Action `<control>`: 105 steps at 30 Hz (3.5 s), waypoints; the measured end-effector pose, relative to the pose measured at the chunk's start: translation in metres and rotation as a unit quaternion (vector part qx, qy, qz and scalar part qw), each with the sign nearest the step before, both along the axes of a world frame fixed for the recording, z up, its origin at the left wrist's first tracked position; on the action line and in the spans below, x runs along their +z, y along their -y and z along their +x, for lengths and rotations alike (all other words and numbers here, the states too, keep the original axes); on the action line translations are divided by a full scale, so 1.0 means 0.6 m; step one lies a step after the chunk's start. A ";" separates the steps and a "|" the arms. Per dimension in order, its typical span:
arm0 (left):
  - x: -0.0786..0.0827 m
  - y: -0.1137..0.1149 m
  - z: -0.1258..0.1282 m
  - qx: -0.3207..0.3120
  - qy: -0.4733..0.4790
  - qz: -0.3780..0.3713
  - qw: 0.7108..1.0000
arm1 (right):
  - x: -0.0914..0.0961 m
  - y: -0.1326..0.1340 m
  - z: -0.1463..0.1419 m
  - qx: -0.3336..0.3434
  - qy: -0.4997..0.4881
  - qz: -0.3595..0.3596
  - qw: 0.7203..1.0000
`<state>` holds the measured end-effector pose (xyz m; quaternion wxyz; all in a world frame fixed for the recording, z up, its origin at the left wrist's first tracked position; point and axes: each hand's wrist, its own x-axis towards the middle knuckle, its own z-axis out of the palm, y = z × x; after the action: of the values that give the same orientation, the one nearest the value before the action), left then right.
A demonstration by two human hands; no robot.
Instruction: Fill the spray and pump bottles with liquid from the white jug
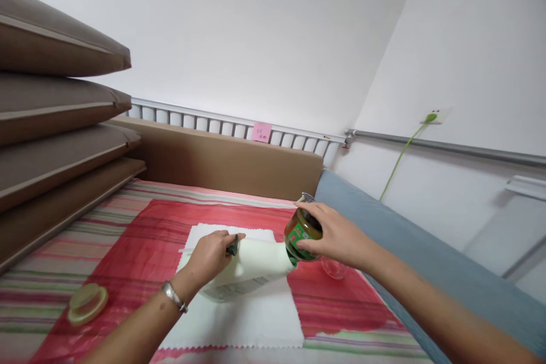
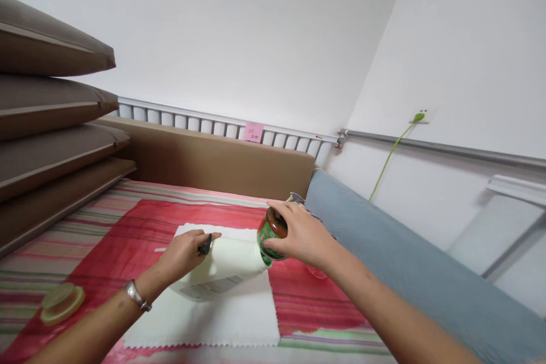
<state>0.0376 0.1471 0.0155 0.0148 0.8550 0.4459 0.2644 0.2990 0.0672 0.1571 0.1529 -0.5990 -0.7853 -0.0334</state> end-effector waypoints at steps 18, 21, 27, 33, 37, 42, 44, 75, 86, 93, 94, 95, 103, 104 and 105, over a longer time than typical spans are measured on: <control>-0.015 -0.004 -0.047 0.064 0.107 -0.028 0.992 | -0.096 -0.012 0.078 -0.106 -0.648 -0.057 0.752; -0.033 -0.018 -0.067 0.088 0.256 -0.067 0.960 | -0.162 -0.005 0.073 -0.086 -0.780 -0.067 0.617; -0.059 -0.055 -0.051 0.091 0.455 -0.098 0.881 | -0.287 0.027 0.051 -0.114 -0.896 -0.108 0.416; -0.097 -0.079 -0.027 0.109 0.399 -0.125 0.902 | -0.332 0.059 0.028 -0.147 -0.907 -0.136 0.371; -0.109 -0.083 -0.040 0.127 0.359 -0.156 0.911 | -0.335 0.067 0.012 -0.156 -0.907 -0.144 0.363; -0.108 -0.077 -0.052 0.101 0.345 -0.194 0.913 | -0.344 0.070 -0.015 -0.154 -0.908 -0.173 0.349; -0.107 -0.075 -0.053 0.084 0.352 -0.202 0.910 | -0.350 0.073 -0.025 -0.152 -0.906 -0.192 0.346; 0.081 0.075 -0.114 0.033 0.687 -0.157 0.709 | -0.349 0.095 -0.128 -0.139 -0.887 -0.302 0.321; 0.115 0.152 -0.063 -0.032 0.777 -0.193 0.598 | -0.325 0.111 -0.187 -0.099 -0.869 -0.381 0.301; 0.096 0.170 -0.034 -0.037 0.756 -0.193 0.625 | -0.317 0.111 -0.207 -0.081 -0.869 -0.385 0.302; 0.087 0.173 -0.029 -0.029 0.747 -0.202 0.633 | -0.313 0.111 -0.212 -0.079 -0.871 -0.380 0.301; 0.077 0.177 -0.024 -0.019 0.735 -0.215 0.642 | -0.309 0.111 -0.218 -0.078 -0.874 -0.375 0.299; 0.027 0.186 -0.017 -0.005 0.722 -0.307 0.620 | -0.285 0.132 -0.239 -0.003 -0.864 -0.370 0.342; 0.029 0.184 -0.020 -0.005 0.724 -0.303 0.620 | -0.288 0.137 -0.237 0.014 -0.862 -0.366 0.350; 0.031 0.183 -0.023 -0.005 0.726 -0.299 0.619 | -0.291 0.141 -0.234 0.028 -0.860 -0.361 0.360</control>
<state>0.0236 0.0371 0.0339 0.5897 0.3354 0.3398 0.6514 0.1583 -0.0176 -0.0174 0.5151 -0.2779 -0.1803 0.7905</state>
